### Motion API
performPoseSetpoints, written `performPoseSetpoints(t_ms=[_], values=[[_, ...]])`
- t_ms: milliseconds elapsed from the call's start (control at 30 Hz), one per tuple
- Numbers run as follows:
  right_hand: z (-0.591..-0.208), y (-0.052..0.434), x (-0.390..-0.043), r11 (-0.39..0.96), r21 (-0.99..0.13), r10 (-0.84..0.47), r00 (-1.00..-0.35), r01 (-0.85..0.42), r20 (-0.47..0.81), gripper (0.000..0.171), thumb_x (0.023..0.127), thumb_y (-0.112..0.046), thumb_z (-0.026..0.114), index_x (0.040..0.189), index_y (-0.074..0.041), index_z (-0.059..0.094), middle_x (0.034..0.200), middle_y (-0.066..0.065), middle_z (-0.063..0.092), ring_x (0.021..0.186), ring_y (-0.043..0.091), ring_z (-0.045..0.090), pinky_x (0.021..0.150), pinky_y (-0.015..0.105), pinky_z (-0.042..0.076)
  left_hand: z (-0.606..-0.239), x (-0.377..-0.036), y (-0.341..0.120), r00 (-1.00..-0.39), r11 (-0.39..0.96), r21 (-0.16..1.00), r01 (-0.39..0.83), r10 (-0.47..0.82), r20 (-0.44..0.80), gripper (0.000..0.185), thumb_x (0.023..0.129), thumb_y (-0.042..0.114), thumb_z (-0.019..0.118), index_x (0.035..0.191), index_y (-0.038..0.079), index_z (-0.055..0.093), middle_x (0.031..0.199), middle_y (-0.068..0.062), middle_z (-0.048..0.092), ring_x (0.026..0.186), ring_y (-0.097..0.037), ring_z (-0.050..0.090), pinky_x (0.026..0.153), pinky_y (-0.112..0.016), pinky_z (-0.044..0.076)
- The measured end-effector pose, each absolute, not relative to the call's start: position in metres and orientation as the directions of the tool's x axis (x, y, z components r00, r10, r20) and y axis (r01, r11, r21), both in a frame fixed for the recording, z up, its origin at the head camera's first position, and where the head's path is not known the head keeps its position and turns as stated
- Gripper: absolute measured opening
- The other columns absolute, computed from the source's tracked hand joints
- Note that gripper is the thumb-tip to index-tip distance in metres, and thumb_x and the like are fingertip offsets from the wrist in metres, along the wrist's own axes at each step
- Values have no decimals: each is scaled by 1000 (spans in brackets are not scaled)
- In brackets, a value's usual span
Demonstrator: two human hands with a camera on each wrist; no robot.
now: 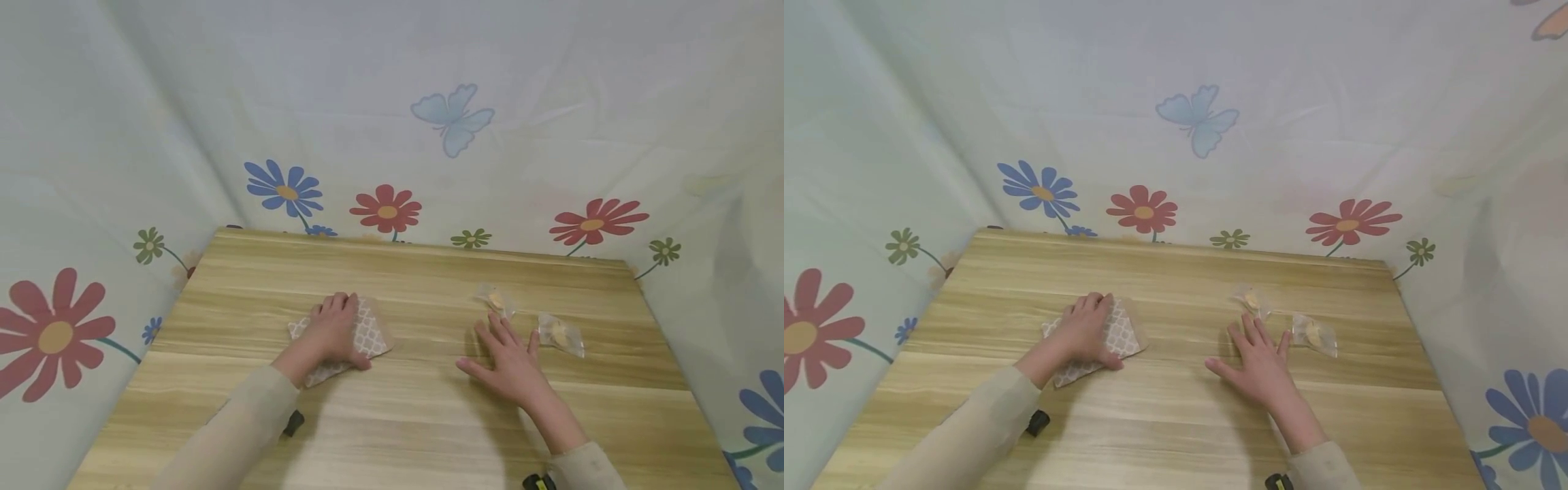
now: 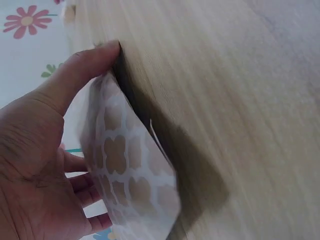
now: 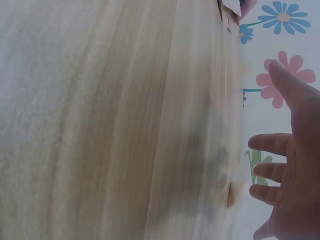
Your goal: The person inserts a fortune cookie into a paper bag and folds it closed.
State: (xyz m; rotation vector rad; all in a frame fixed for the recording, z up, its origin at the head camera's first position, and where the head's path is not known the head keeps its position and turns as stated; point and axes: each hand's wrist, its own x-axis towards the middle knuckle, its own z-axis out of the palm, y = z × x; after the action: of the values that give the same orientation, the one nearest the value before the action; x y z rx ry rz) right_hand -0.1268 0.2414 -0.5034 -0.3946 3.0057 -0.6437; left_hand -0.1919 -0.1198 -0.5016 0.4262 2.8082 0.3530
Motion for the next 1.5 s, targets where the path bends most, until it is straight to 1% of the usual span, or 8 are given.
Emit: performPoseSetpoints(t_ms=[133,367,567,700,867,1067,1267,1500], values=[[-502,240,-127,886,-399,-255,-967,-238,11,88,96,-67,68,158,-6,52,171,23,32,158,49,26,114,87,-1,-499,-191,-118,-924,912,300,281,341,-170,144,64,57,99,167,-3,20,166,-28,30,153,-48,28,126,-66,20],[-501,238,-129,888,-396,-253,-967,-234,5,89,95,-68,68,157,-7,53,171,23,31,158,48,24,116,86,-1,-504,-191,-115,-930,878,352,324,365,-54,140,64,53,98,169,3,20,166,-23,31,152,-46,30,129,-61,16],[-498,235,-132,884,-393,-263,-965,-252,27,86,94,-66,70,154,-6,57,170,22,34,157,48,27,115,86,4,-507,-193,-113,-921,834,410,369,388,38,134,63,47,93,168,7,22,164,-21,32,148,-45,34,126,-61,27],[-495,235,-135,879,-395,-277,-960,-268,35,83,95,-65,70,153,-6,58,169,23,35,156,49,29,115,86,6,-506,-192,-112,-915,802,466,374,400,46,134,62,43,93,169,9,21,165,-20,30,147,-44,34,122,-62,35],[-490,237,-141,869,-401,-290,-955,-290,63,79,95,-58,74,152,-5,58,167,25,39,154,51,33,115,86,10,-507,-192,-110,-899,763,515,391,436,36,134,63,41,95,170,11,20,166,-18,28,148,-42,34,121,-61,36],[-479,247,-155,842,-434,-309,-946,-319,96,78,95,-46,79,153,1,55,159,31,47,147,55,41,116,82,23,-507,-190,-107,-886,720,569,398,463,34,133,64,37,96,170,11,20,165,-18,29,147,-40,36,119,-62,39],[-469,268,-176,857,-449,-273,-962,-254,22,85,98,-52,74,158,1,47,159,32,46,144,56,42,114,72,38,-503,-187,-106,-870,690,594,413,493,32,133,65,37,96,171,11,20,165,-17,28,146,-37,37,117,-59,41],[-463,293,-204,826,-525,-269,-962,-206,-45,82,104,-47,69,159,6,42,158,36,44,145,57,41,116,71,36,-503,-187,-106,-850,665,601,444,524,48,134,64,36,97,171,12,21,164,-15,29,143,-35,40,117,-55,42]])
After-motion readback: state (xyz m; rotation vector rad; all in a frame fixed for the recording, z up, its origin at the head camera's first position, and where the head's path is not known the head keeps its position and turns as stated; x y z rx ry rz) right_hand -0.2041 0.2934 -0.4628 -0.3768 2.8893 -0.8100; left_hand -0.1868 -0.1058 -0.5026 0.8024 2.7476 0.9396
